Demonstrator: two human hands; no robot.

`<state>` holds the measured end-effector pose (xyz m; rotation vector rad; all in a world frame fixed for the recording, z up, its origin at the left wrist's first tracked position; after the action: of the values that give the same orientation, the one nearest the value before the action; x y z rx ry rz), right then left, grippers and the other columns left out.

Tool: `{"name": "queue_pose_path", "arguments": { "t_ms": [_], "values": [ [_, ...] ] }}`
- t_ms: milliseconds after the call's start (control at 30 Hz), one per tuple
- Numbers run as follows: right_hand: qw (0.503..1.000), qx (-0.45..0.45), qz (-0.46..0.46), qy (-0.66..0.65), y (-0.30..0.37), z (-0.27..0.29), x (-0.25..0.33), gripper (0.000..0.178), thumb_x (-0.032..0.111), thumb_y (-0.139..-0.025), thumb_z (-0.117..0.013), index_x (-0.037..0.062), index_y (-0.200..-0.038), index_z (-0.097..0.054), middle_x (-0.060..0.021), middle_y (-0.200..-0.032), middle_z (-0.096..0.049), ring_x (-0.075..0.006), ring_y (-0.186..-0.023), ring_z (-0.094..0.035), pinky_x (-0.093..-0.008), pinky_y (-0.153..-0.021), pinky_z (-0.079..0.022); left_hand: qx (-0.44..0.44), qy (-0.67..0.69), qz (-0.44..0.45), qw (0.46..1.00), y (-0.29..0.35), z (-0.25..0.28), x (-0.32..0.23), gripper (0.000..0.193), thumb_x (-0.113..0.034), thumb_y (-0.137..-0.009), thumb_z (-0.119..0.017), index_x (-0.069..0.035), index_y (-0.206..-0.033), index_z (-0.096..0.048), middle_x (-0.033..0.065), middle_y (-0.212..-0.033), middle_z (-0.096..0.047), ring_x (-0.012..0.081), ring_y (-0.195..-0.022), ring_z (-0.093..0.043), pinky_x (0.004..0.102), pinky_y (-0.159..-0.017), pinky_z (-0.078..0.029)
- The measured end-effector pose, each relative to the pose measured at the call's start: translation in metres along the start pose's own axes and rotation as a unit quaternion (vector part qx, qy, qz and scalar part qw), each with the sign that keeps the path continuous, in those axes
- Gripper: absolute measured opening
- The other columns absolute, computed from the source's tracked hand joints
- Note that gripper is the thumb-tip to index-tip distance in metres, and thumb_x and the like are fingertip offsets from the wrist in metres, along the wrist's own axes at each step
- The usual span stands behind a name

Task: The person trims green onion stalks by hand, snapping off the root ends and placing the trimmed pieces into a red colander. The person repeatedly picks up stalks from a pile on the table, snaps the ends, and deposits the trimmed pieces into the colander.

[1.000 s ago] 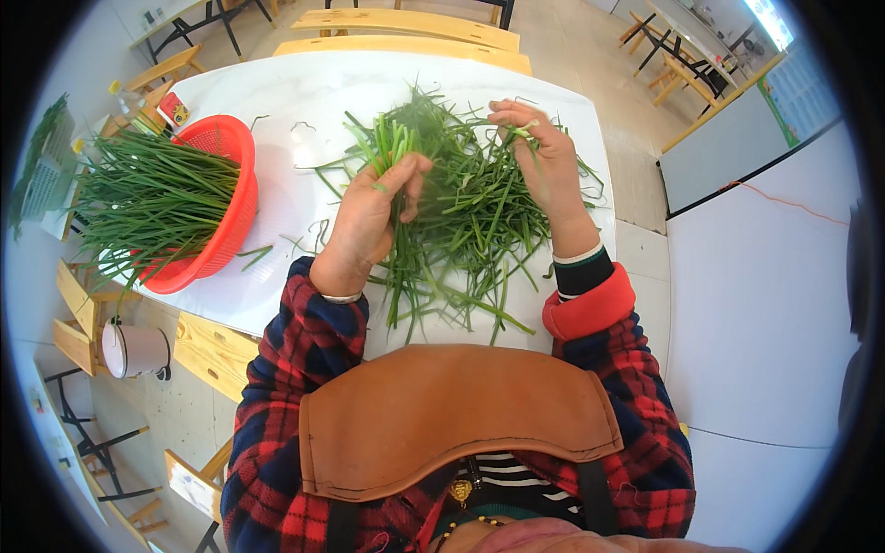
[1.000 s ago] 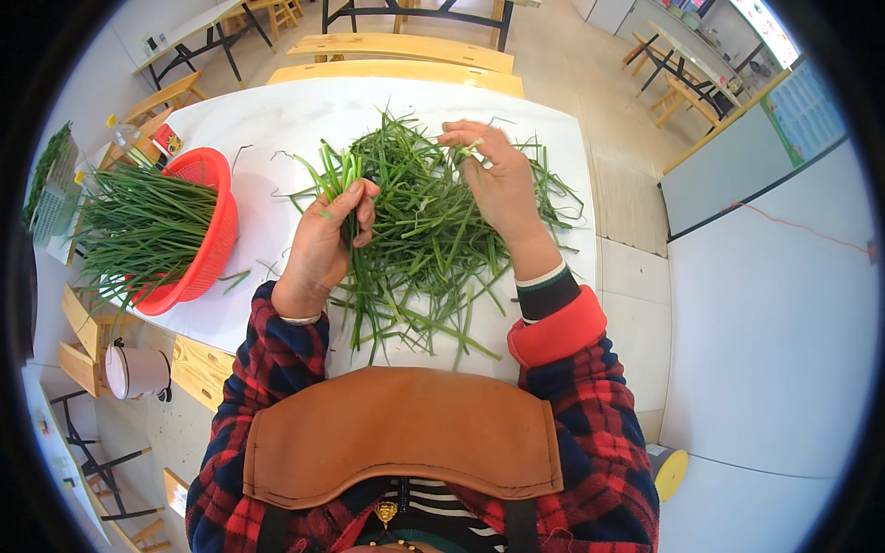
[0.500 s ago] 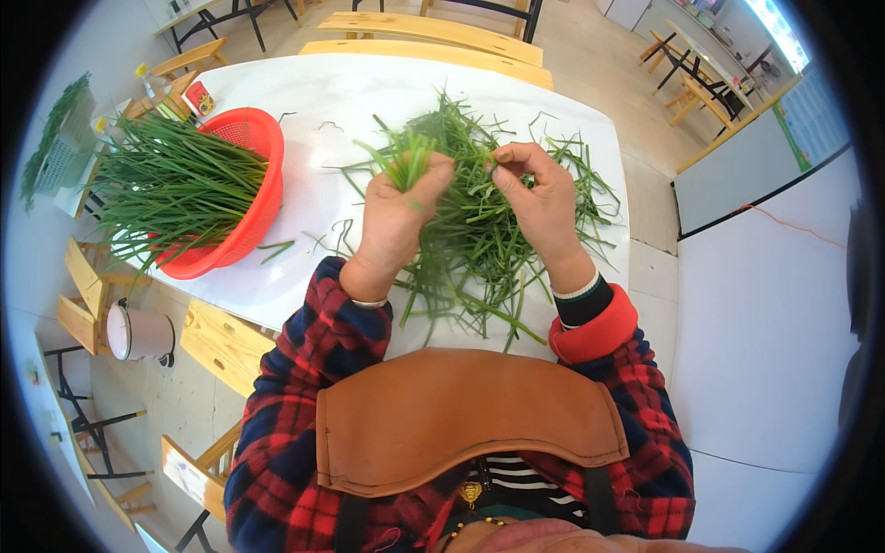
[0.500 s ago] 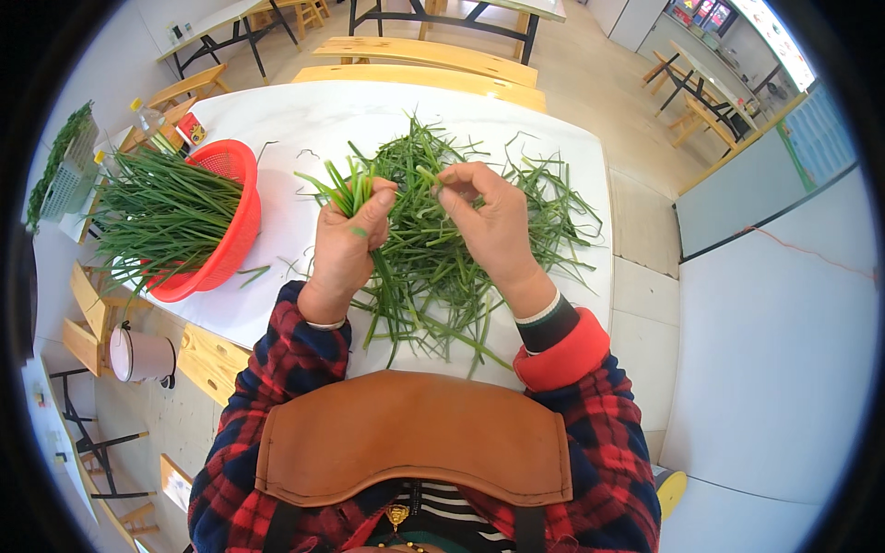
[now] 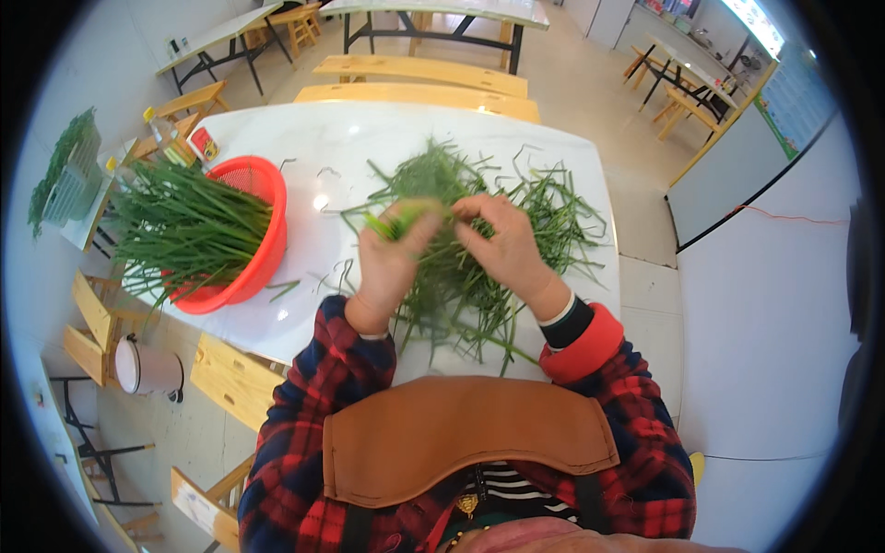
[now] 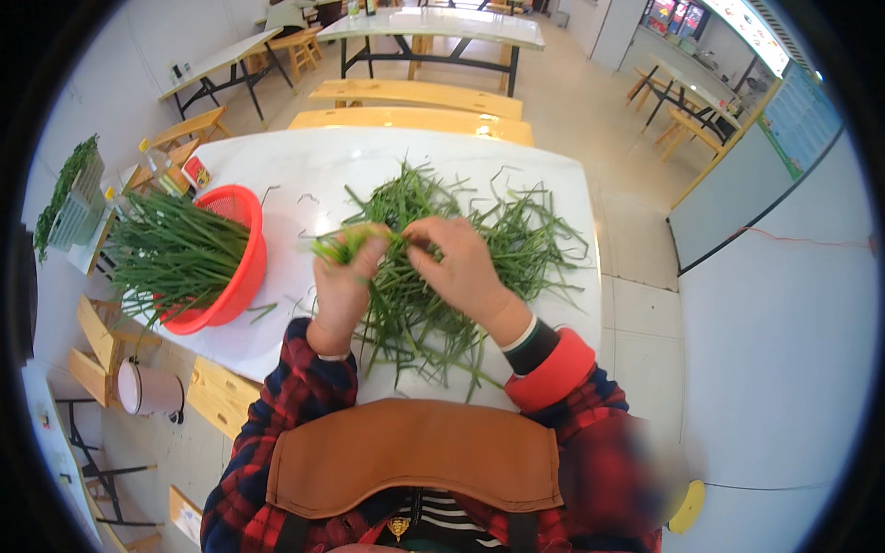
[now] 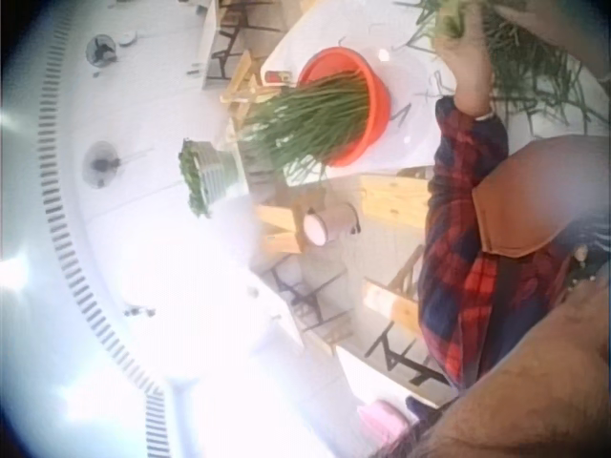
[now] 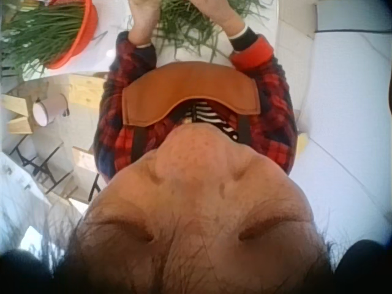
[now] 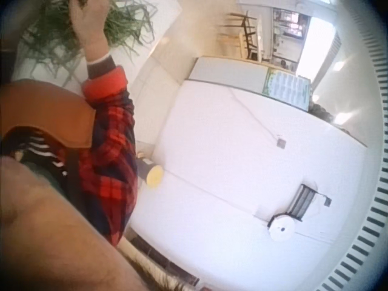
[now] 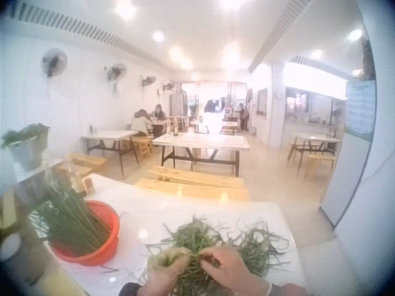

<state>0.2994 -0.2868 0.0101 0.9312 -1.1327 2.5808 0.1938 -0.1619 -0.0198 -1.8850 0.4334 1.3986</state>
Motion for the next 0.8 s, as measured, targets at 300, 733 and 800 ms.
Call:
{"name": "queue_pose_path", "arguments": {
  "t_ms": [300,733,800],
  "values": [
    [0.985,0.004,0.025,0.170,-0.006,0.010,-0.015,0.010,0.008,-0.084,-0.068,0.0098,-0.094,-0.068,-0.0063,-0.079,-0.070,-0.0258,-0.072,-0.065,-0.0363,-0.079,-0.045,-0.136,0.476,0.066,0.866,-0.054,0.100,0.031,0.015,-0.022,-0.102,-0.062,-0.010,-0.110,-0.059,-0.0031,-0.076,-0.046,0.0066,-0.053,-0.032,0.0227,-0.047,-0.027],
    [0.989,0.060,-0.118,-0.063,-0.009,0.073,-0.047,0.019,0.017,-0.093,-0.062,0.0038,-0.102,-0.073,-0.0050,-0.093,-0.071,-0.0153,-0.086,-0.063,-0.0323,-0.077,-0.047,-0.051,0.527,0.077,0.845,-0.063,0.100,0.042,0.011,-0.020,-0.101,-0.060,-0.009,-0.101,-0.060,0.0006,-0.080,-0.057,0.0090,-0.054,-0.036,0.0244,-0.048,-0.029],
    [0.966,0.080,-0.219,-0.115,-0.002,0.091,-0.072,0.022,0.020,-0.094,-0.064,0.0018,-0.102,-0.073,-0.0023,-0.088,-0.069,-0.0111,-0.086,-0.060,-0.0291,-0.076,-0.046,0.017,0.522,0.073,0.849,-0.060,0.081,0.035,0.011,-0.018,-0.101,-0.054,-0.007,-0.101,-0.058,0.0037,-0.087,-0.055,0.0117,-0.060,-0.038,0.0265,-0.053,-0.033]
  ]
}}
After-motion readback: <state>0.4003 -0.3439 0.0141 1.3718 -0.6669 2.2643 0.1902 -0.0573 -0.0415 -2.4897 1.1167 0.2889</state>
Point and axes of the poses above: each hand's wrist, its own y-axis away from the middle knuckle, its own z-axis out of the back of the hand, x = y × z, the point moved 10 cm from there along -y, towards the middle knuckle
